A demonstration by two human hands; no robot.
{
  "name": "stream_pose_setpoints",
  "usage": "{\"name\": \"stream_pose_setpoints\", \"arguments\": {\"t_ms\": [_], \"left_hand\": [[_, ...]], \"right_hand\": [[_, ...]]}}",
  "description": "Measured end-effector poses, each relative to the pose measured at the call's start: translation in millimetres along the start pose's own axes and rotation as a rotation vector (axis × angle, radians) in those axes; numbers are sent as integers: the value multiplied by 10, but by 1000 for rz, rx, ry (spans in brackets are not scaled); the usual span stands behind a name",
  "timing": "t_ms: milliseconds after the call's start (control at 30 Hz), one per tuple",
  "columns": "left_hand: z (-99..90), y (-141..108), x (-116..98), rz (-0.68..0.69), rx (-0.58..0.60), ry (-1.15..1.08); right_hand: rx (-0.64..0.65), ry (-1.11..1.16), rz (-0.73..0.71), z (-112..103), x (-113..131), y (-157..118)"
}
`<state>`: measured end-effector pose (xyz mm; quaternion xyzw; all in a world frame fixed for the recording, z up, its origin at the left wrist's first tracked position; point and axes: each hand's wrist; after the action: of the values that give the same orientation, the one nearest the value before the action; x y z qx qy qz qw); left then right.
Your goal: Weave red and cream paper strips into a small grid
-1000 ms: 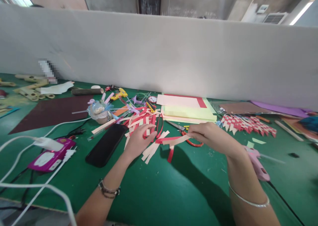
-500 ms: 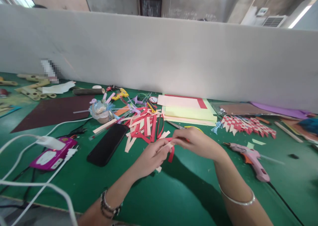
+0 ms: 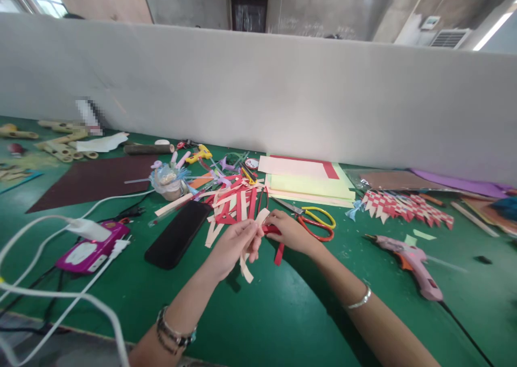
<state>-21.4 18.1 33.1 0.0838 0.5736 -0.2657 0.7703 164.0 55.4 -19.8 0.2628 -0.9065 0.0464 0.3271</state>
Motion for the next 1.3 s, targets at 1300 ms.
{"name": "stream_pose_setpoints", "arguments": {"t_ms": [1300], "left_hand": [[71,464,278,-29,-180,-194]], "right_hand": [[32,704,225,-598,465,-266]]}}
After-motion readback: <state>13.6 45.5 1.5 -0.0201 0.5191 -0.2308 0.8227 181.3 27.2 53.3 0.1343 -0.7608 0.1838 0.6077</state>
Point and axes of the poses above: each hand's wrist, its own y-axis towards the middle knuckle, its own z-axis out of the palm, x = y × z, and after that the axes turned 1 degree about -z, right-handed
